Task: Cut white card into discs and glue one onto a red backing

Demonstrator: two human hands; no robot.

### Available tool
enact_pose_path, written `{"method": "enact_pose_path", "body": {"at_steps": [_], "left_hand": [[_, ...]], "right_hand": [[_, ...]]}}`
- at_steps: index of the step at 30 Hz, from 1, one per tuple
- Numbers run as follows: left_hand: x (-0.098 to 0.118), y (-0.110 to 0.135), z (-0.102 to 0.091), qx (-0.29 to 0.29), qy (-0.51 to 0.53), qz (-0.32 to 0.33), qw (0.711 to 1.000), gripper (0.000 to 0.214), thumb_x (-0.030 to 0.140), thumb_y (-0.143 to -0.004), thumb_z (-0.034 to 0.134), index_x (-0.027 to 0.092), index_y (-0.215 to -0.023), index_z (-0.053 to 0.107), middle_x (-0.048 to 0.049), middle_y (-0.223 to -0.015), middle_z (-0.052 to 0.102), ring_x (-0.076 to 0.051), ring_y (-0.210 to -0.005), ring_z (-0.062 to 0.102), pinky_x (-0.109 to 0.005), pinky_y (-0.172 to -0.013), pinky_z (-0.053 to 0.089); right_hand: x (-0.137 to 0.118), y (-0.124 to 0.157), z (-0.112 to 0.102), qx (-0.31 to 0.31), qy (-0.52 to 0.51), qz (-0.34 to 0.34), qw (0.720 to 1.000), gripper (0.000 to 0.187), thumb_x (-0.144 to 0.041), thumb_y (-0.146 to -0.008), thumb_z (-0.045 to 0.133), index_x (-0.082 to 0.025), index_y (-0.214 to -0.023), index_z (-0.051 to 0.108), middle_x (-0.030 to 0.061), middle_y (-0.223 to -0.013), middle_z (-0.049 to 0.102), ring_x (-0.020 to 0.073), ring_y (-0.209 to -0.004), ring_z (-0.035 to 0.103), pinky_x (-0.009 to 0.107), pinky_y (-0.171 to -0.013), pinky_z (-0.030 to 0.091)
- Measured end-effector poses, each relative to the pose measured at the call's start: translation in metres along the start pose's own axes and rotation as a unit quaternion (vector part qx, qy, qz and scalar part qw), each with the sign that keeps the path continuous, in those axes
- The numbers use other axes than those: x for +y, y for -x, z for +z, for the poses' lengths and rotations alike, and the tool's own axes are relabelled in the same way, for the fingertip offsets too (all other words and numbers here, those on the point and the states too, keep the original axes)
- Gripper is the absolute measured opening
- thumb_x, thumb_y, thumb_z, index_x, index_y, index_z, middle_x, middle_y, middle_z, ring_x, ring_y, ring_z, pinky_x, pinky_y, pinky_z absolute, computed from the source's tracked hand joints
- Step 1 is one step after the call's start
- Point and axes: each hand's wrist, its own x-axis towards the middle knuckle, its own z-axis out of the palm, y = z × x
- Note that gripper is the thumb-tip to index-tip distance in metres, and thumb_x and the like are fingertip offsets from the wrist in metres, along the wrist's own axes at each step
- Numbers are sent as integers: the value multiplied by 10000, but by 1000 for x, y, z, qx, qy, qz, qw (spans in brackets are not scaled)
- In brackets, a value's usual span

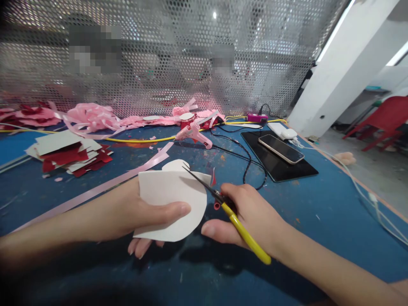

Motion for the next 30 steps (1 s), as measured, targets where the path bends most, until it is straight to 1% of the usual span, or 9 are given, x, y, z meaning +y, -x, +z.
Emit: {"method": "enact_pose_path", "body": {"at_steps": [5,9,13,15,17,20,23,27,30], "left_hand": [[9,3,-4,-20,-23,-11,999,248,199,-752,568,179,-508,605,40,-342,528,-76,-220,422,-133,-231,275],[3,-4,-14,13,-38,18,999,104,260,-717,642,176,-656,653,37,-382,546,-80,-247,437,-137,-243,309],[-25,-19,-15,70,75,168,980,298,395,-642,731,164,-807,641,4,-563,623,-110,-403,550,-185,-365,451],[-41,-24,-7,62,134,264,953,444,438,-612,751,200,-959,610,-12,-698,655,-155,-577,624,-234,-486,518],[-52,-26,3,42,120,301,945,503,453,-570,779,197,-967,604,-38,-769,660,-200,-740,639,-258,-583,529],[-53,-24,17,109,71,252,959,339,492,-696,671,169,-779,613,-19,-638,618,-148,-617,600,-223,-565,493],[-47,-20,23,181,36,171,968,372,488,-823,510,161,-661,580,16,-495,537,-98,-449,510,-202,-491,451],[-43,-17,21,151,-29,118,981,409,483,-821,507,152,-587,562,20,-434,508,-93,-417,507,-184,-460,431],[-42,-15,17,130,-67,130,981,407,460,-829,501,148,-573,558,24,-429,513,-81,-393,503,-167,-439,415]], "right_hand": [[2,0,2,-35,-2,13,999,604,-760,-740,362,-172,-680,484,-16,-540,418,107,-520,310,245,-465,258],[4,0,4,-5,5,28,1000,559,-724,-757,400,-181,-623,422,-40,-518,339,95,-514,226,249,-444,196],[10,-1,11,102,-67,9,993,521,-684,-779,425,-198,-597,381,-45,-495,314,91,-470,255,249,-425,200],[13,-2,16,140,-117,-8,983,515,-685,-788,407,-198,-620,409,-42,-500,341,95,-458,284,249,-425,221],[13,-3,22,143,-129,-20,981,529,-703,-768,418,-190,-644,446,-32,-525,375,103,-477,309,251,-439,240],[8,-4,27,91,-120,-22,988,514,-677,-771,446,-175,-672,492,-8,-582,448,119,-529,367,255,-480,288],[3,-5,26,40,-163,-44,985,459,-627,-802,455,-176,-785,534,10,-670,538,146,-599,456,260,-546,361],[2,-5,23,14,-211,-87,973,413,-570,-843,449,-201,-1015,520,23,-816,604,180,-742,533,274,-685,415],[4,-5,22,15,-200,-98,975,441,-585,-828,462,-195,-1023,526,29,-838,603,180,-730,534,274,-672,418]]}}
